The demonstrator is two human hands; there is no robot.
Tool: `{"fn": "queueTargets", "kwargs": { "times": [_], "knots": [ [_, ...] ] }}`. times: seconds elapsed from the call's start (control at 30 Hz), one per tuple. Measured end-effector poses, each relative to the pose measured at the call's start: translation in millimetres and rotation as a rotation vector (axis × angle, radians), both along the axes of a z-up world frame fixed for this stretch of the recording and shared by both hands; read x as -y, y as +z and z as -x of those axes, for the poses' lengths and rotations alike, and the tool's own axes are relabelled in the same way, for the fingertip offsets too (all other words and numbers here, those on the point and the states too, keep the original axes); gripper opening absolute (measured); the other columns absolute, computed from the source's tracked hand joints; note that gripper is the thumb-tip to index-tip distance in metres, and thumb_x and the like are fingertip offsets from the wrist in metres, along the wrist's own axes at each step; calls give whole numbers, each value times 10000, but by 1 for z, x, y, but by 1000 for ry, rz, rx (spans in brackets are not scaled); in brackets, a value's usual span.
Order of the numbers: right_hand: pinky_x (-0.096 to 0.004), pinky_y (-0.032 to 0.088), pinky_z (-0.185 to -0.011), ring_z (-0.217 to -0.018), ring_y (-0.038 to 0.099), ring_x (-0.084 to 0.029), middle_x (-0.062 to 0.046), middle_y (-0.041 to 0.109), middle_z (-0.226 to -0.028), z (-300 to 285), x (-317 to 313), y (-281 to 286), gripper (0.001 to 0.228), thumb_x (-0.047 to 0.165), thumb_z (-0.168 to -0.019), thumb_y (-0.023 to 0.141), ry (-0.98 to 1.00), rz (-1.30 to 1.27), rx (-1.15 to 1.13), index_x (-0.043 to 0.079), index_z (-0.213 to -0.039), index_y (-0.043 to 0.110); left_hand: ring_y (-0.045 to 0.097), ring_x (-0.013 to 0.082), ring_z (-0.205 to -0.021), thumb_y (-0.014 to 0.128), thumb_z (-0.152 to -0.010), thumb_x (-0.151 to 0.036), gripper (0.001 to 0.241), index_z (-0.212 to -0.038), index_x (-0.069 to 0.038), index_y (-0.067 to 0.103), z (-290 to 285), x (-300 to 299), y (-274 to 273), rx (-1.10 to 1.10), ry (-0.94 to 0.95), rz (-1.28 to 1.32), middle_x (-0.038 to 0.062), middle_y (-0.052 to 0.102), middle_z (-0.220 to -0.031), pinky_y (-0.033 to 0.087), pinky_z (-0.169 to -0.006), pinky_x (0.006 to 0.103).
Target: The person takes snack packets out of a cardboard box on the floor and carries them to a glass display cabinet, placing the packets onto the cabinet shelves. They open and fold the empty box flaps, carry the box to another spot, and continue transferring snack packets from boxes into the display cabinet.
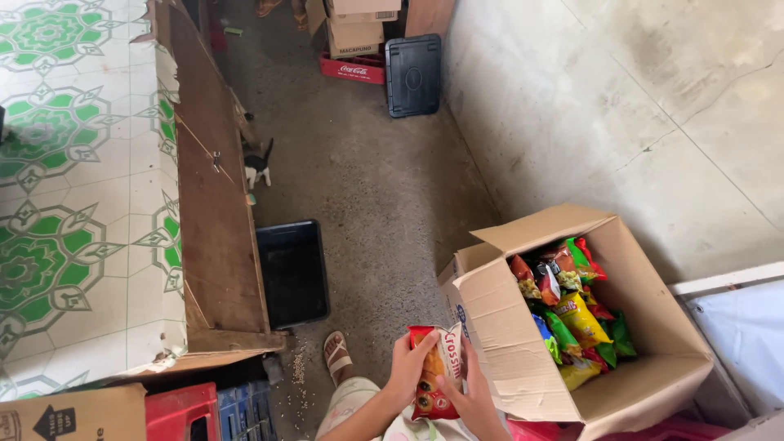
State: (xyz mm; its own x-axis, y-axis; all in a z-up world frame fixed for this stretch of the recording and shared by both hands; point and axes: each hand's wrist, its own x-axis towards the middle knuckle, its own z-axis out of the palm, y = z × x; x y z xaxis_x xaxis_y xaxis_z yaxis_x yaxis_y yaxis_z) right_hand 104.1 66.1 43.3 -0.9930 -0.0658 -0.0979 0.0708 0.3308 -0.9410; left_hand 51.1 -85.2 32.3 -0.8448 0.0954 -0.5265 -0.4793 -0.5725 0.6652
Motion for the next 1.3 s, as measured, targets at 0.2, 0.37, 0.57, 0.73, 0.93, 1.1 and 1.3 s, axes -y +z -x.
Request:
{"fn": "queueTargets", "kwargs": {
  "times": [0.2,0.37,0.57,0.73,0.93,1.1,1.3],
  "knots": [
    [-365,481,-1042,-1239,615,-244,-174,610,-1353,-14,-11,-31,863,256,-839,767,-99,147,163,40,-1537,309,669,107,-649,763,-913,-221,229,-901,-1,700,-10,-13,-4,-60,-35,93,52,729,-803,552,-594,287],
    [-364,521,-982,-1160,641,-217,-149,653,-1271,-17,-10,-32,795,218,-809,810,-88,199,170,25,-1470,411,671,98,-649,760,-907,-213,211,-888,-10,704,-17,-12,8,-87,-31,85,44,735,-798,549,-589,284],
    [-352,583,-908,-1062,691,-190,-135,695,-1197,-22,-10,-46,722,161,-781,828,-94,371,253,30,-1396,474,688,112,-650,754,-908,-217,226,-886,3,702,-22,-10,5,-79,-17,106,53,736,-797,558,-587,290],
    [-365,598,-869,-1026,705,-206,-141,697,-1191,-27,-6,-28,752,129,-766,823,-143,442,337,25,-1424,474,703,114,-653,725,-906,-204,190,-910,-16,703,-27,-9,31,-23,-39,83,54,742,-809,570,-591,289],
    [-370,599,-872,-1033,709,-216,-144,704,-1201,-36,-8,-31,751,107,-769,822,-154,544,394,28,-1428,470,693,111,-654,730,-920,-200,207,-916,7,713,-36,-12,15,-68,-40,106,58,742,-808,563,-585,284],
    [-382,603,-872,-1013,722,-225,-144,720,-1178,-39,-8,-9,725,112,-769,818,-177,526,419,21,-1411,495,688,112,-647,736,-910,-201,207,-913,4,703,-39,-16,18,-56,-33,108,56,737,-800,559,-583,284],
    [-354,588,-923,-1058,714,-194,-126,721,-1208,-64,-24,-15,704,104,-775,830,-308,560,309,21,-1398,510,666,95,-652,739,-914,-200,211,-919,9,718,-40,-39,17,-141,-212,107,45,731,-801,543,-584,273]
  ]
}}
